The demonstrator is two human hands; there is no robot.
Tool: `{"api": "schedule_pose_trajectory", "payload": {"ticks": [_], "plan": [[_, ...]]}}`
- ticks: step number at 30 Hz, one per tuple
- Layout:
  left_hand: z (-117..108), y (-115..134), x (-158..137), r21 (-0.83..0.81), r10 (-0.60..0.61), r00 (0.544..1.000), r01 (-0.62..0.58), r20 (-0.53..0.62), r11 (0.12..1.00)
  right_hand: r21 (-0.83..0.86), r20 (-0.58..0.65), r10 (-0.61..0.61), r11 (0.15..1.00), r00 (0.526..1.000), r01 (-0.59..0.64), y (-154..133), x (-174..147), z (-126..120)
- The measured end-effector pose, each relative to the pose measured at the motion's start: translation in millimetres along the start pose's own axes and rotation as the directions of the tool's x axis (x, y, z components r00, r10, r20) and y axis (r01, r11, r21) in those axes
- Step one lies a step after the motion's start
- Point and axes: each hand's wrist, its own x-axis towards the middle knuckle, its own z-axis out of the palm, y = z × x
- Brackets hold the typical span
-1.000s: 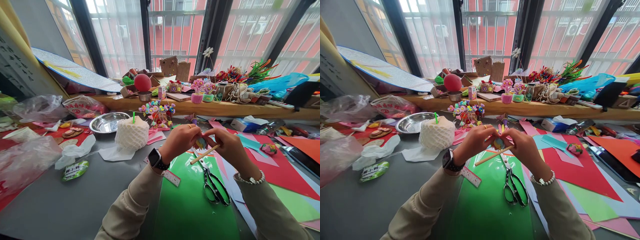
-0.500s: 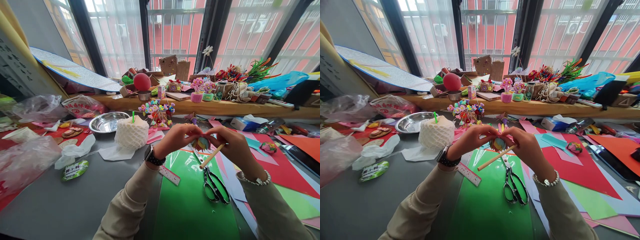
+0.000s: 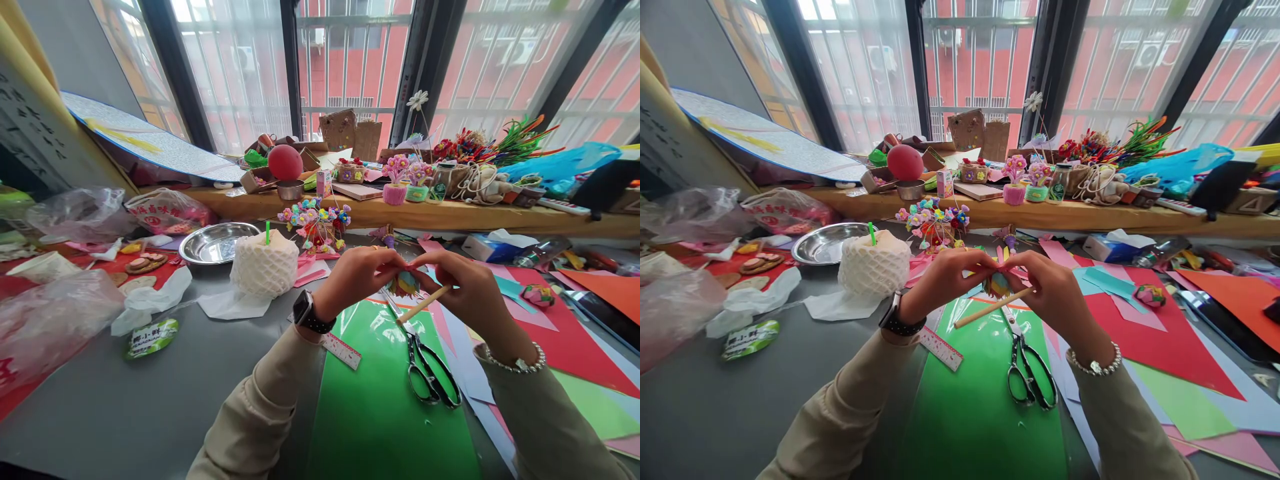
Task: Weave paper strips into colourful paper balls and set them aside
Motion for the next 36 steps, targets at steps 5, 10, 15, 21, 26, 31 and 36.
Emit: {"api": "schedule_pose_trajectory", "payload": {"ticks": [5, 10, 15, 21, 26, 31, 36], "plan": [[1.0, 0.5, 0.5, 0.038, 0.001, 1.0, -0.001, -0.002, 0.999, 0.04, 0.07, 0.044, 0.998, 0.997, -0.047, 0.5, 1.1, -2.0], [3.0, 0.7, 0.4, 0.076, 0.012, 1.0, -0.012, 0.01, 0.997, -0.008, 0.065, 0.067, 0.998, 0.996, -0.067, -0.7, 0.8, -2.9], [3.4, 2.3, 0.1, 0.101, 0.021, 1.0, -0.023, 0.019, 0.995, -0.072, 0.057, 0.05, 0.996, 0.997, -0.046, -3.0, 0.0, -3.4], [0.4, 4.4, 0.6, 0.109, 0.006, 1.0, -0.008, 0.015, 0.994, -0.098, 0.006, 0.044, 0.994, 0.999, -0.043, -4.6, -0.4, 0.5], [-3.3, 4.2, 0.8, 0.052, -0.019, 0.998, 0.015, 0.068, 0.999, -0.079, 0.016, 0.049, 0.996, 0.999, -0.048, -4.1, -1.5, 2.2], [-3.6, 3.7, 0.5, 0.091, -0.041, 0.997, 0.036, 0.06, 0.995, -0.084, 0.025, 0.061, 0.995, 0.998, -0.059, -5.7, -1.2, 2.5], [-1.8, 3.9, 0.5, 0.126, -0.029, 0.999, 0.024, 0.037, 0.992, -0.087, 0.008, 0.062, 0.994, 0.998, -0.061, -8.2, -0.2, 3.2]]}}
